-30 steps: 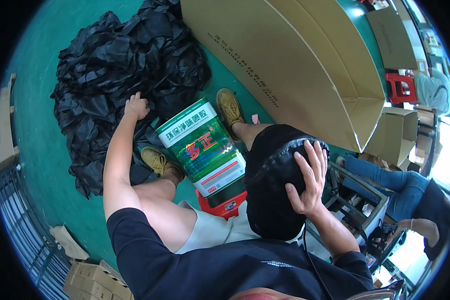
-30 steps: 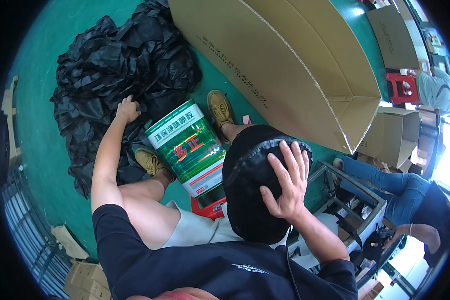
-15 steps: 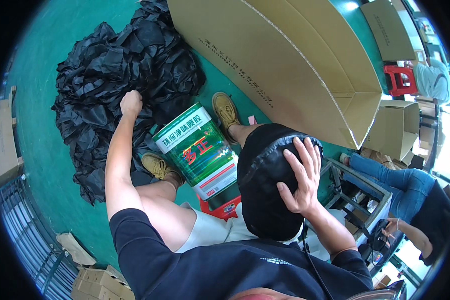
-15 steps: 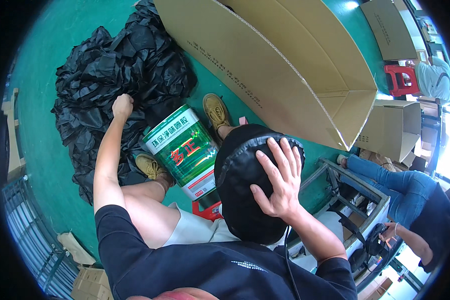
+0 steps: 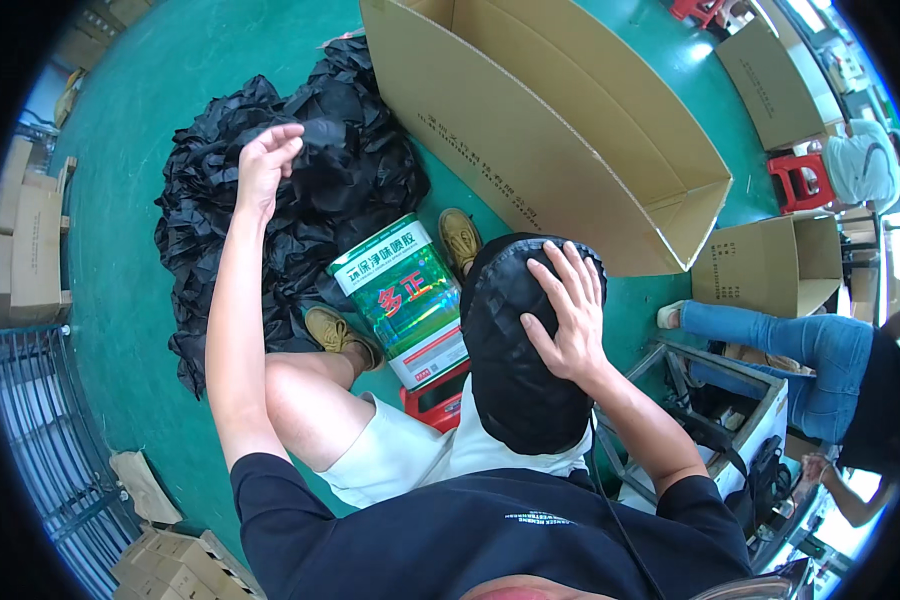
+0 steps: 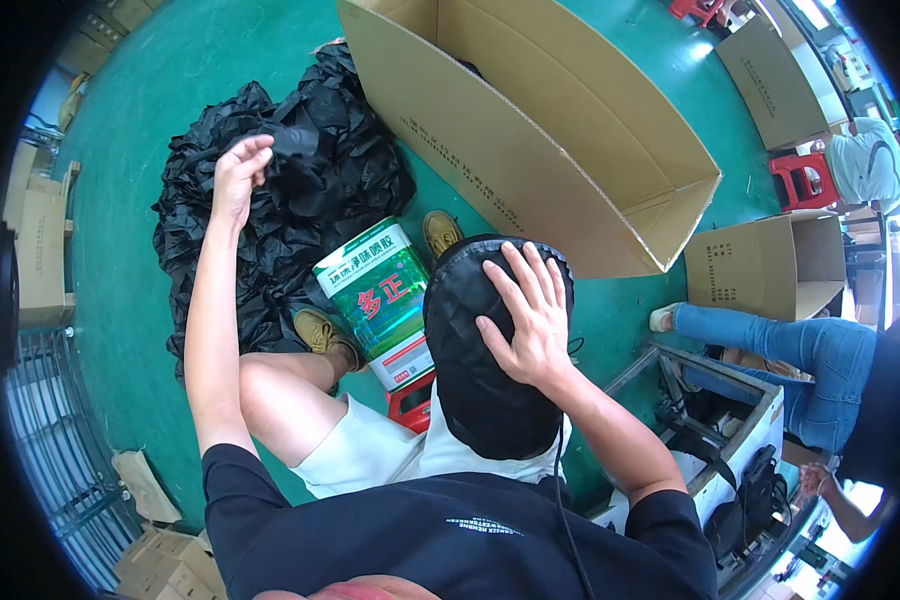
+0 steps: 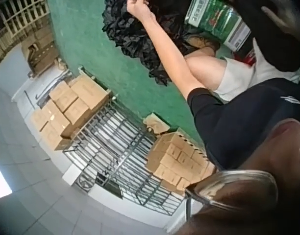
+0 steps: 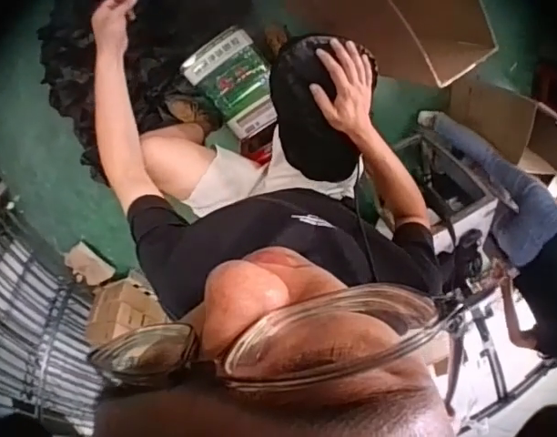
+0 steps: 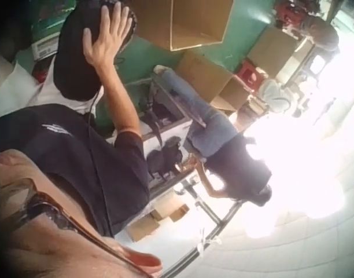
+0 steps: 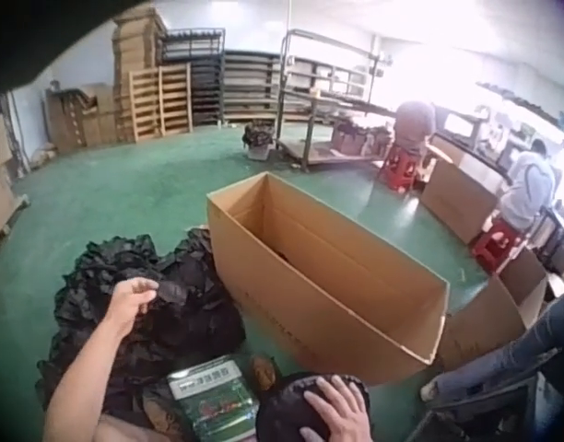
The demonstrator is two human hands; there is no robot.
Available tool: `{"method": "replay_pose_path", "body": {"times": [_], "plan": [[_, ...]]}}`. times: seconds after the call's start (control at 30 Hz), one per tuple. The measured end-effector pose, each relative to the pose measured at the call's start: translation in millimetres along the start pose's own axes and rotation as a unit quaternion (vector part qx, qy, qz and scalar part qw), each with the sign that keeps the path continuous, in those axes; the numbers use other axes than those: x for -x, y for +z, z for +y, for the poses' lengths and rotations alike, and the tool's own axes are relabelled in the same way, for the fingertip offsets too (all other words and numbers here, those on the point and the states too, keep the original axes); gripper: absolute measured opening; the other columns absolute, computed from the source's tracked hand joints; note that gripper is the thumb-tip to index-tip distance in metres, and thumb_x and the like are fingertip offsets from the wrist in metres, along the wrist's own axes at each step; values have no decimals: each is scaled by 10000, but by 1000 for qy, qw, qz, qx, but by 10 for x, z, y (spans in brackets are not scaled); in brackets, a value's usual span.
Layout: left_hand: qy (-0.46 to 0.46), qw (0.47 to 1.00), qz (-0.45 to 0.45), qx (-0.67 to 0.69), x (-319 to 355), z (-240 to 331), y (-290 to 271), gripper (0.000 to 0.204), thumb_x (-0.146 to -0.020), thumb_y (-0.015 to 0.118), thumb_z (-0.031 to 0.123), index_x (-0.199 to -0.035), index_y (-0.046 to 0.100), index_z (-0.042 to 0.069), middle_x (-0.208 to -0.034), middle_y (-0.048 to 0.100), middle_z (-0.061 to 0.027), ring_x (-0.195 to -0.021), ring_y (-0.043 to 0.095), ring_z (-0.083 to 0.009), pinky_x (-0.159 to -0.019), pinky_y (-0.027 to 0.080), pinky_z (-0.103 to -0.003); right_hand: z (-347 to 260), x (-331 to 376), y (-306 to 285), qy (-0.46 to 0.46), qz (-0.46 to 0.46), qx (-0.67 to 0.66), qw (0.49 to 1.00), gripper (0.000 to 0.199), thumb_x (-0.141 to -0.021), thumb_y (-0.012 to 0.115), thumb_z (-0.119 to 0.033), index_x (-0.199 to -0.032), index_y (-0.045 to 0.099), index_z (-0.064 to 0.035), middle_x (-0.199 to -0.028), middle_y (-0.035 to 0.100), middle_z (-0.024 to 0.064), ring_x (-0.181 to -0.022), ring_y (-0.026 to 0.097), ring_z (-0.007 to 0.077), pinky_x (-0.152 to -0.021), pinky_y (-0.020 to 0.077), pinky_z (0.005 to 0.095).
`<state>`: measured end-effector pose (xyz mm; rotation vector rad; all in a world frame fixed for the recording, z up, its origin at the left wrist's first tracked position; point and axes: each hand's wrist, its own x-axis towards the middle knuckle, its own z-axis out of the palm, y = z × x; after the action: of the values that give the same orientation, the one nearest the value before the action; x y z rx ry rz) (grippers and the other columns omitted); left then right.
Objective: Inspecting and packing black fabric covers into a cardboard box.
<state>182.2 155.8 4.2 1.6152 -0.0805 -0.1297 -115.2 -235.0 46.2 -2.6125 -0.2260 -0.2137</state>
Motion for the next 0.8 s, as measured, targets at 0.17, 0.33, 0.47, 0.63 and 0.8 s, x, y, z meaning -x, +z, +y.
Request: {"method": "replay_pose_path", "body": {"times": [0.17, 0.33, 0.47, 0.63, 0.8], "plan": [[112, 961, -14, 253, 424, 875, 421, 222, -1005, 543, 51, -1211, 616, 9, -1117, 634, -26, -1040, 591, -107, -961, 447, -260, -22, 28, 27, -7, -1, 7, 1000, 615, -874, 660, -311, -1442, 527, -116, -1583, 385, 162, -1507, 270, 376, -1230, 161, 526], [221, 952, 40, 206, 754, 1253, 698, 204, -1000, 543, 40, -1195, 602, 25, -1140, 592, -15, -1047, 553, -86, -953, 429, -241, -123, 74, 83, -32, 17, 15, 999, 601, -881, 667, -318, -1429, 536, -108, -1568, 406, 163, -1498, 293, 365, -1226, 176, 521], [249, 930, 30, 270, 980, 1386, 734, 175, -1017, 535, 51, -1182, 594, 35, -1126, 592, -13, -1075, 546, -104, -976, 423, -276, -175, 119, 89, -30, 24, 34, 999, 599, -885, 665, -313, -1431, 532, -108, -1569, 406, 162, -1496, 296, 367, -1226, 179, 525], [252, 923, 96, 274, 1252, 1435, 741, 171, -1006, 545, 56, -1164, 610, 45, -1104, 591, -4, -1048, 542, -96, -969, 410, -260, -169, 127, 82, -26, 24, 38, 999, 600, -890, 664, -314, -1436, 526, -110, -1569, 405, 160, -1497, 295, 368, -1227, 178, 526], [215, 940, 6, 265, 1387, 1489, 799, 158, -987, 558, 50, -1134, 616, 41, -1069, 589, 11, -1016, 538, -72, -942, 402, -225, -151, 97, 79, -27, 22, 33, 999, 601, -888, 679, -291, -1439, 522, -109, -1562, 417, 152, -1498, 297, 364, -1230, 184, 527]]}}
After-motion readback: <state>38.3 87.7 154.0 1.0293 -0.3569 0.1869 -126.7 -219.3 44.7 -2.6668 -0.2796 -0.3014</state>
